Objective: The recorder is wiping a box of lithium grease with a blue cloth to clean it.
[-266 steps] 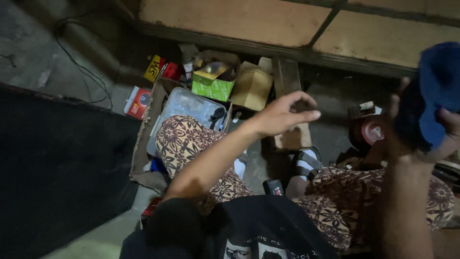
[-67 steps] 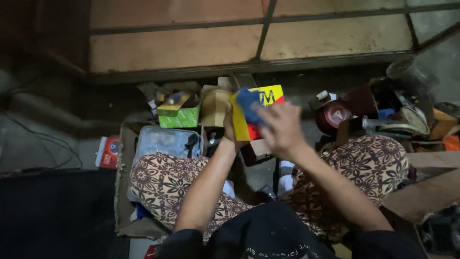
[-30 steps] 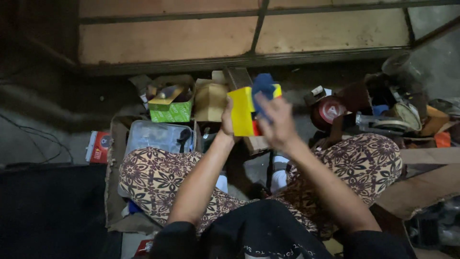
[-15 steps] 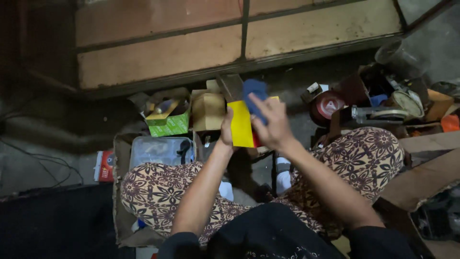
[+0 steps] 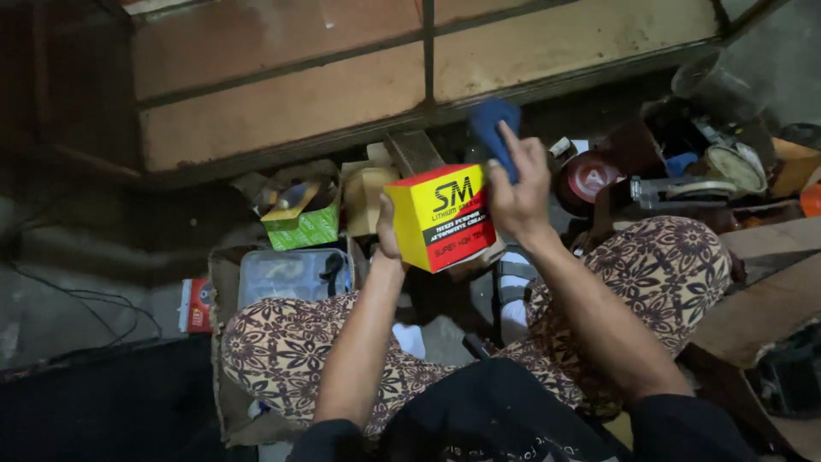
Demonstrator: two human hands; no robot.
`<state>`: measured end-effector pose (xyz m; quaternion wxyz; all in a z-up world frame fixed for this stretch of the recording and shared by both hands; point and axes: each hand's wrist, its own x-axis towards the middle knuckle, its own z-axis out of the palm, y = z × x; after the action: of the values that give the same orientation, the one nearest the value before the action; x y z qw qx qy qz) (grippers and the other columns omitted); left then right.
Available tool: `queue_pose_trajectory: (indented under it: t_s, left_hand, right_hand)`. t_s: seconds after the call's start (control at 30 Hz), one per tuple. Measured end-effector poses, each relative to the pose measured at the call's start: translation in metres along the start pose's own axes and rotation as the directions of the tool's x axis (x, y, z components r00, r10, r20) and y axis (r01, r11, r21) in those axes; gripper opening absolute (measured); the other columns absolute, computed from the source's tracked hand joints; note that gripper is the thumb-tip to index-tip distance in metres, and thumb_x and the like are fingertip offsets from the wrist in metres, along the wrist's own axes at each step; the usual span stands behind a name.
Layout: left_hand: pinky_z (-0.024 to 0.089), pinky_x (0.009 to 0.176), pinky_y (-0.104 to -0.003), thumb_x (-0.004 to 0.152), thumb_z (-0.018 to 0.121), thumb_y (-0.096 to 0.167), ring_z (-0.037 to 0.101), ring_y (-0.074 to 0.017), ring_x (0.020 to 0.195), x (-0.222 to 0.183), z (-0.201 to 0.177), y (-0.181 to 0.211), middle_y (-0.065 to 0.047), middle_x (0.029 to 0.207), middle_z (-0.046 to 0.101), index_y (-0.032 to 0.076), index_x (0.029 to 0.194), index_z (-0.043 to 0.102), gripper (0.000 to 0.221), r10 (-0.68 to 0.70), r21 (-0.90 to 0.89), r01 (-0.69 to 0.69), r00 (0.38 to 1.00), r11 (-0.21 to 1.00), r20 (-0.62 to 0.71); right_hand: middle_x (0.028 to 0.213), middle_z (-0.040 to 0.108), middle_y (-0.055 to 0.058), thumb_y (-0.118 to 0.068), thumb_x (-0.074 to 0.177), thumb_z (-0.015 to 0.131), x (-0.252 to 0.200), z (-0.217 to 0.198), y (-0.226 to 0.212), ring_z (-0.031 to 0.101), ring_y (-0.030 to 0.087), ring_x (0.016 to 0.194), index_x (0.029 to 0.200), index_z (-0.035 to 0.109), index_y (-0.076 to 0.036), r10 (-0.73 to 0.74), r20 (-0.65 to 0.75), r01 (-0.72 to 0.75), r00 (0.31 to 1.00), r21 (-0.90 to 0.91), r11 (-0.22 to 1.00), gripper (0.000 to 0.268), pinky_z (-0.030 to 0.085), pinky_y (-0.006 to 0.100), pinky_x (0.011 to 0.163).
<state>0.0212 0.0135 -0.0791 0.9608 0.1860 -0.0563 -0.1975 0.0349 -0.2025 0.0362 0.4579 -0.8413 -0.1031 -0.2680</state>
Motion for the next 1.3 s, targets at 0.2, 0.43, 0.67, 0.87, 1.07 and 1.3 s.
queue_pose_trajectory:
  t_s: [0.2,0.43,0.67,0.87,1.07,1.3]
  left_hand:
    - [0.049,0.113,-0.051,0.102,0.051,0.072,0.059,-0.0365,0.131,0.007,-0.012,-0.008,-0.020,0.146,0.058,0.000,0.155,0.047,0.089,-0.004,-0.016,0.005,0.999,1.000,0.042]
    - [0.046,0.118,-0.042,0.095,0.046,0.067,0.060,-0.0268,0.134,0.008,0.051,0.015,-0.010,0.147,0.059,0.008,0.150,0.047,0.081,0.081,0.138,-0.073,0.995,0.988,-0.056]
    - [0.046,0.116,-0.047,0.113,0.048,0.065,0.060,-0.0321,0.130,0.003,-0.037,-0.022,-0.018,0.142,0.059,0.000,0.153,0.049,0.076,0.005,0.103,-0.005,1.000,0.995,-0.001]
    - [0.046,0.115,-0.045,0.098,0.048,0.065,0.059,-0.0297,0.131,0.002,0.007,0.009,-0.014,0.145,0.059,0.006,0.149,0.049,0.078,-0.010,0.033,0.013,0.997,0.999,-0.077]
    - [0.047,0.115,-0.048,0.103,0.046,0.065,0.059,-0.0326,0.132,0.003,0.007,0.010,-0.017,0.145,0.058,0.004,0.149,0.049,0.077,0.111,-0.007,-0.111,0.993,0.994,-0.025]
    - [0.045,0.118,-0.047,0.109,0.043,0.061,0.057,-0.0306,0.134,0.012,0.000,-0.006,-0.015,0.147,0.058,0.005,0.153,0.048,0.072,0.119,0.067,-0.114,0.991,0.991,-0.066]
  right_hand:
    - [0.099,0.054,0.015,-0.013,0.088,0.069,-0.030,0.009,-0.042,0.050,0.034,0.095,0.146,0.057,-0.002,-0.211,0.183,0.231,0.960,-0.096,0.968,0.060,0.042,0.045,0.089]
    - [0.098,0.054,0.016,-0.021,0.080,0.070,-0.035,0.011,-0.057,0.051,0.036,0.094,0.146,0.054,-0.002,-0.345,0.338,0.330,0.876,0.104,0.938,0.070,0.042,0.047,0.089]
    - [0.147,0.048,0.032,-0.015,0.084,0.074,-0.017,0.007,-0.039,0.046,0.050,0.137,0.144,0.057,-0.009,-0.286,0.164,0.310,0.944,-0.140,0.940,0.062,0.035,0.051,0.118]
    - [0.162,0.039,0.025,-0.011,0.092,0.069,-0.038,0.010,-0.048,0.037,0.046,0.152,0.148,0.054,-0.005,-0.321,0.336,0.305,0.886,0.101,0.947,0.058,0.033,0.054,0.126]
    - [0.158,0.045,0.022,-0.018,0.089,0.071,-0.026,0.008,-0.033,0.043,0.044,0.148,0.144,0.056,-0.004,-0.480,0.453,0.422,0.751,0.230,0.877,0.058,0.035,0.052,0.124]
    - [0.159,0.044,0.025,-0.011,0.097,0.064,-0.025,0.004,-0.043,0.042,0.045,0.150,0.147,0.053,0.001,-0.234,0.400,0.198,0.886,0.131,0.971,0.053,0.035,0.049,0.124]
